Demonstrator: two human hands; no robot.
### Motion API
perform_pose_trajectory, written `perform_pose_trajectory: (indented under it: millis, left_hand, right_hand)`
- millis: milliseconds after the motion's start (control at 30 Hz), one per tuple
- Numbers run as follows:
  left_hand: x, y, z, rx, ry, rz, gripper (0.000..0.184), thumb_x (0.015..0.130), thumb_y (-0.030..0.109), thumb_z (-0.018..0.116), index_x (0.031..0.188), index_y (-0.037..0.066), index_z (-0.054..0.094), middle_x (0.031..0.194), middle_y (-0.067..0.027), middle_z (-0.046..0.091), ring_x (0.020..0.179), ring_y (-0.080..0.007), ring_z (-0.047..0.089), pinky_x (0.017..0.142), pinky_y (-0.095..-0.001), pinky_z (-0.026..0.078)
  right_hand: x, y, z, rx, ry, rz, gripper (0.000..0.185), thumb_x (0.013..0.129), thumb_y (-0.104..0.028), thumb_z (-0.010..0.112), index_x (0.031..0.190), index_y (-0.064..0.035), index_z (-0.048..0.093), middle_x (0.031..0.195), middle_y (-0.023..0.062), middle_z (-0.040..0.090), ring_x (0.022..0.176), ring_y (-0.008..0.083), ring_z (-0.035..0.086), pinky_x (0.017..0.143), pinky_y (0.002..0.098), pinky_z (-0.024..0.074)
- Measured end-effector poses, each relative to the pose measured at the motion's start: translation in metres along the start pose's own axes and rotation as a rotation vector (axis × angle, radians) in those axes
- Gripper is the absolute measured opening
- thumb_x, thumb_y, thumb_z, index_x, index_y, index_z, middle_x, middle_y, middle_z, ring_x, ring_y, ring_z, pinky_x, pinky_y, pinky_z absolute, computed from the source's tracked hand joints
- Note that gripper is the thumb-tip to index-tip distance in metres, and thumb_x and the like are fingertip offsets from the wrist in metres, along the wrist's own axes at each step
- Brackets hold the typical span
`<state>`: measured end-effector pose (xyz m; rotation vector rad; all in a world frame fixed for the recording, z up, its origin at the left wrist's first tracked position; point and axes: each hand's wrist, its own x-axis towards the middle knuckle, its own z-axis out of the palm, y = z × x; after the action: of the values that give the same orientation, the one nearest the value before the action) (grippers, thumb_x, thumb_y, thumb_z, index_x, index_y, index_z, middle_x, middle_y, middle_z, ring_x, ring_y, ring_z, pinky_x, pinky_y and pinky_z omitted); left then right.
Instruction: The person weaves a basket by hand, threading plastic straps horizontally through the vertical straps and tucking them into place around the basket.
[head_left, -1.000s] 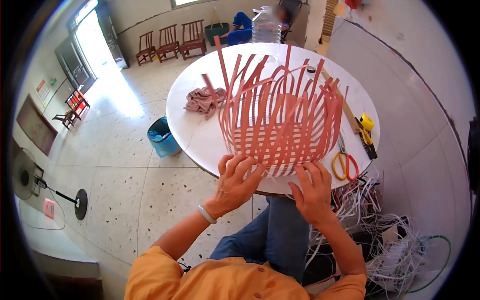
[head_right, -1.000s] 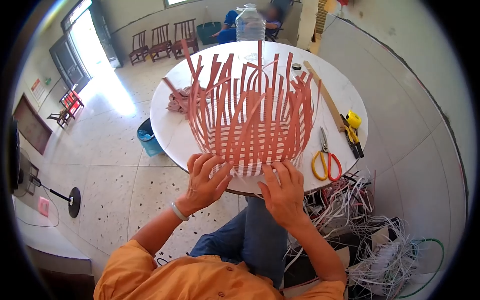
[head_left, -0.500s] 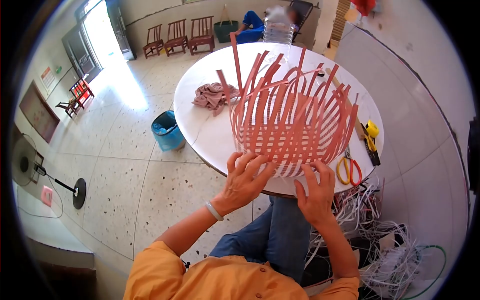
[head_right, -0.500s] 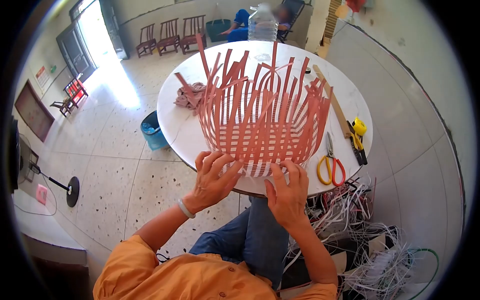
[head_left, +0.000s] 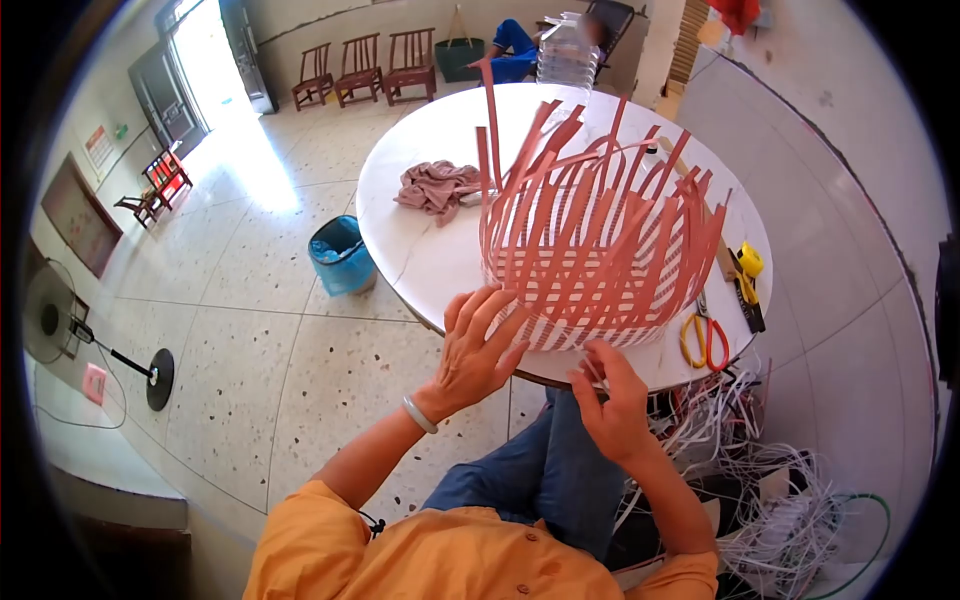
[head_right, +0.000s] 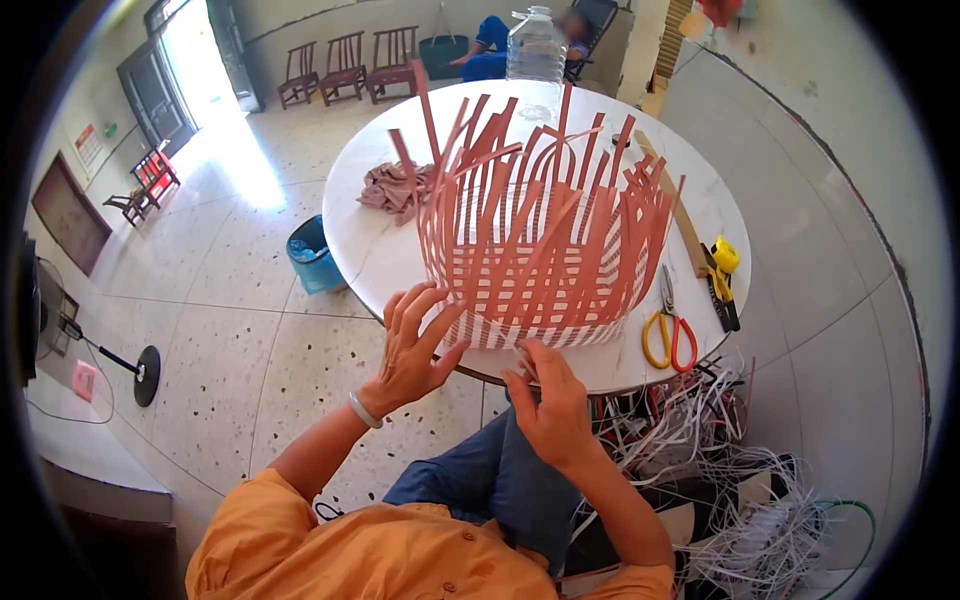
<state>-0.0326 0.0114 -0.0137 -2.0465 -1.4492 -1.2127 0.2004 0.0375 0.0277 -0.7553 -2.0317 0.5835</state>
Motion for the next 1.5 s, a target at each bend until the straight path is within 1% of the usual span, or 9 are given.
perform_pose_trajectory:
  millis: [33,267,367,567,733,933,1267,1367,1500]
  left_hand:
    - [0.002,-0.002,-0.002,0.016,-0.017,0.017,0.064,0.078,0.012,0.084,0.137,0.009,0.059,0.143,-0.0134,0.047,0.137,-0.0353,0.043,0.113,-0.0526,0.032]
    - [0.005,0.002,-0.001,0.054,0.054,0.131,0.058,0.08,0.01,0.08,0.135,0.013,0.062,0.142,-0.0142,0.047,0.136,-0.0366,0.044,0.113,-0.0532,0.031]
    - [0.013,0.015,-0.002,0.104,-0.022,0.033,0.054,0.081,0.009,0.078,0.132,0.015,0.064,0.14,-0.0144,0.048,0.136,-0.0366,0.042,0.112,-0.0534,0.03]
    - [0.012,0.017,0.0,0.111,-0.006,0.025,0.051,0.08,0.009,0.078,0.129,0.014,0.065,0.137,-0.0147,0.048,0.134,-0.0358,0.042,0.111,-0.0529,0.03]
    - [0.012,0.02,0.001,0.081,-0.006,0.012,0.049,0.08,0.009,0.08,0.127,0.013,0.066,0.134,-0.0153,0.05,0.132,-0.0354,0.044,0.111,-0.0533,0.03]
    - [0.011,0.019,0.001,0.089,-0.013,0.013,0.047,0.079,0.01,0.08,0.125,0.012,0.067,0.132,-0.0154,0.05,0.129,-0.0345,0.045,0.111,-0.0542,0.03]
    - [0.012,0.02,0.0,0.109,-0.019,0.01,0.047,0.078,0.01,0.08,0.124,0.013,0.068,0.132,-0.0145,0.051,0.13,-0.0326,0.046,0.111,-0.0534,0.03]
    - [0.009,0.018,0.002,0.119,-0.014,0.024,0.05,0.079,0.009,0.079,0.127,0.014,0.066,0.133,-0.0142,0.051,0.131,-0.032,0.046,0.111,-0.0537,0.03]
    - [0.005,0.015,0.001,0.155,-0.036,0.039,0.054,0.081,0.008,0.078,0.133,0.015,0.064,0.133,-0.0137,0.051,0.131,-0.0314,0.046,0.111,-0.0541,0.029]
  right_hand:
    - [0.001,-0.002,0.001,0.099,-0.021,0.108,0.027,0.094,-0.005,0.07,0.118,0.0033,0.063,0.098,0.0188,0.069,0.085,0.0364,0.069,0.076,0.0409,0.0553]
    - [0.011,0.0,-0.004,-0.057,-0.021,0.008,0.019,0.095,-0.002,0.066,0.114,0.003,0.065,0.097,0.0222,0.071,0.085,0.0396,0.071,0.073,0.042,0.0563]
    - [0.012,-0.003,-0.008,-0.039,-0.053,0.023,0.019,0.096,-0.002,0.066,0.114,0.0026,0.065,0.095,0.0219,0.07,0.083,0.0395,0.07,0.073,0.0424,0.0561]
    - [0.022,-0.016,-0.026,-0.445,-0.145,-0.042,0.02,0.091,-0.003,0.068,0.11,0.0015,0.066,0.108,0.0204,0.07,0.085,0.0368,0.071,0.071,0.0408,0.0569]
    - [0.068,-0.037,-0.039,-0.776,-0.127,-0.562,0.028,0.078,-0.005,0.067,0.105,0.002,0.068,0.127,0.0175,0.062,0.088,0.0259,0.065,0.067,0.0346,0.0568]
    - [0.092,-0.05,-0.035,-0.926,-0.239,-0.696,0.025,0.079,-0.012,0.067,0.101,-0.0001,0.069,0.116,0.0153,0.067,0.093,0.0233,0.062,0.069,0.0313,0.0555]
    - [0.078,-0.072,-0.027,-1.016,-0.325,-0.715,0.02,0.076,-0.014,0.068,0.091,-0.0006,0.069,0.084,0.0071,0.063,0.091,0.0214,0.061,0.067,0.0312,0.0514]
    - [0.049,-0.075,-0.019,-1.105,-0.233,-0.498,0.014,0.081,-0.013,0.07,0.088,-0.0007,0.068,0.075,0.0056,0.061,0.068,0.0221,0.063,0.057,0.0317,0.0493]
    - [0.053,-0.041,-0.042,-0.939,-0.342,-0.178,0.013,0.089,-0.012,0.068,0.09,0.0013,0.067,0.073,0.0086,0.065,0.06,0.021,0.065,0.053,0.0326,0.049]
